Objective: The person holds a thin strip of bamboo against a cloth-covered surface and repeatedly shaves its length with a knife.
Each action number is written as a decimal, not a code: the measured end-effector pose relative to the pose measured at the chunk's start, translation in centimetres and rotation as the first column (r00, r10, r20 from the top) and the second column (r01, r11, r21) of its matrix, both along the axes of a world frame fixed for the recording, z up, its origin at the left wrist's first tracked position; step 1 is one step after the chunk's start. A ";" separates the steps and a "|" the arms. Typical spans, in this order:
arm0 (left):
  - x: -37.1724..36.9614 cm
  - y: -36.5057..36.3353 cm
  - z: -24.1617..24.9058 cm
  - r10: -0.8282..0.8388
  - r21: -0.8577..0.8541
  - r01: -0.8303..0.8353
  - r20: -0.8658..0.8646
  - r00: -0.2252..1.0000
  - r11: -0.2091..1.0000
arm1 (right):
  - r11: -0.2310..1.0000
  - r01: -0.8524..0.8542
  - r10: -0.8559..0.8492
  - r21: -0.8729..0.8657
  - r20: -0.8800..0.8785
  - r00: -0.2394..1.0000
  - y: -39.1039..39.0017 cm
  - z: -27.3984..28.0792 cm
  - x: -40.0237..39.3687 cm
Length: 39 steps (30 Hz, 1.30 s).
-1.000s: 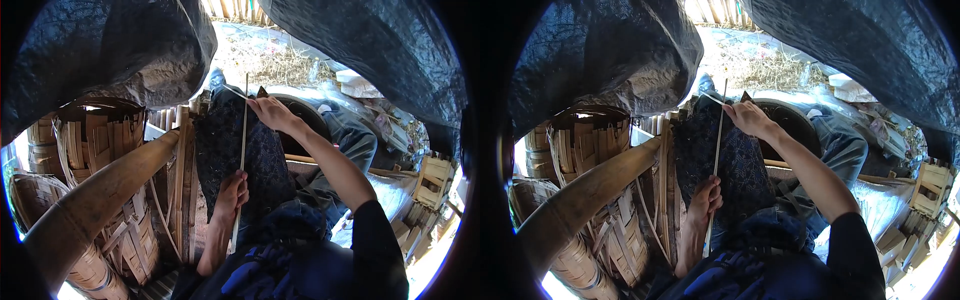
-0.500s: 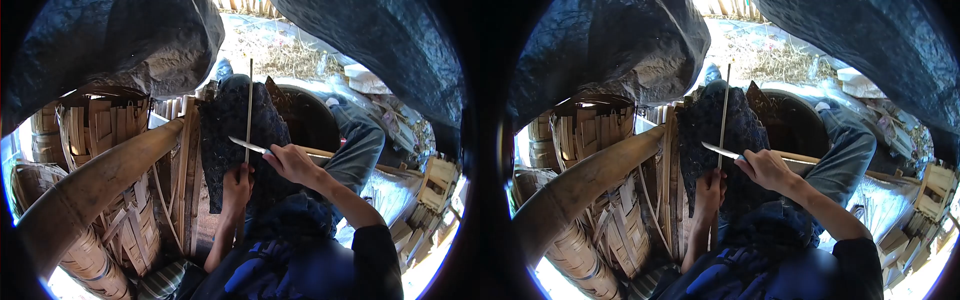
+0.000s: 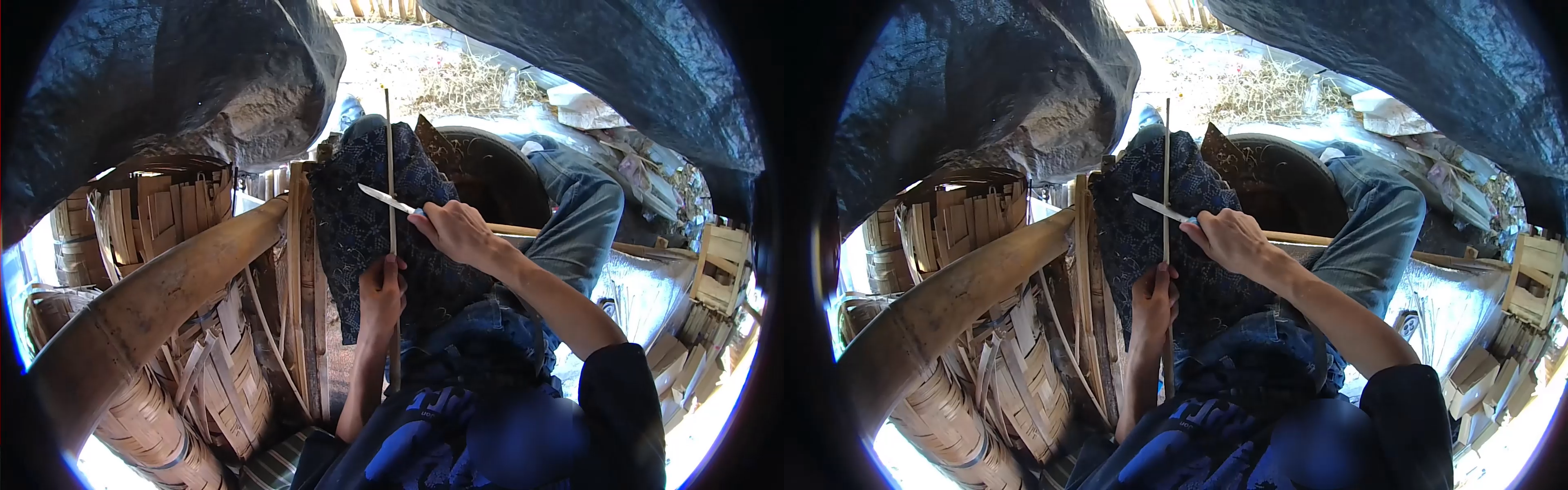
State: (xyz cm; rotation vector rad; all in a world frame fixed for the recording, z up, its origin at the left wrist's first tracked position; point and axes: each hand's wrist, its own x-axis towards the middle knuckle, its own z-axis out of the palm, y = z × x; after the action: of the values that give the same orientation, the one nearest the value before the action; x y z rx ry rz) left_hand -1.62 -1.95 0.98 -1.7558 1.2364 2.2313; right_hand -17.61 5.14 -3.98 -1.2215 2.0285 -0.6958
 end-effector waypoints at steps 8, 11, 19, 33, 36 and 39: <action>0.2 -0.2 0.0 0.016 0.027 -0.015 -0.053 0.998 1.000 | 0.999 -0.038 0.040 0.032 -0.064 0.997 1.3 0.6 0.2; 0.6 -0.1 -0.2 0.010 0.002 -0.010 -0.056 0.998 1.000 | 0.999 -0.030 0.028 -0.018 -0.083 0.996 -0.6 -0.6 -0.8; 1.2 0.3 -0.2 0.025 -0.027 -0.027 -0.080 0.996 0.999 | 1.000 0.003 -0.004 -0.016 -0.063 0.998 -4.9 -1.7 -3.9; 3.9 0.6 -0.1 0.059 0.121 -0.036 -0.189 0.980 0.992 | 0.980 -0.070 0.023 -0.185 -0.243 0.970 -2.0 -3.1 -2.6; 4.6 1.3 1.2 0.091 0.157 -0.065 -0.164 0.982 0.985 | 0.991 -0.132 0.128 -0.012 -0.143 0.981 -3.9 -4.2 -4.3; 5.8 2.1 1.9 0.102 0.183 -0.073 -0.152 0.983 0.980 | 0.989 -0.099 0.103 0.106 -0.038 0.994 -7.4 -4.8 -6.7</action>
State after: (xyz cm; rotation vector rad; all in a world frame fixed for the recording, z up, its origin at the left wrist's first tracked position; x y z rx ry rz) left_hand 4.19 0.15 2.88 -1.6247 0.9650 2.4883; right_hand -24.27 -2.24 -8.79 -1.2781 1.9963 -0.5134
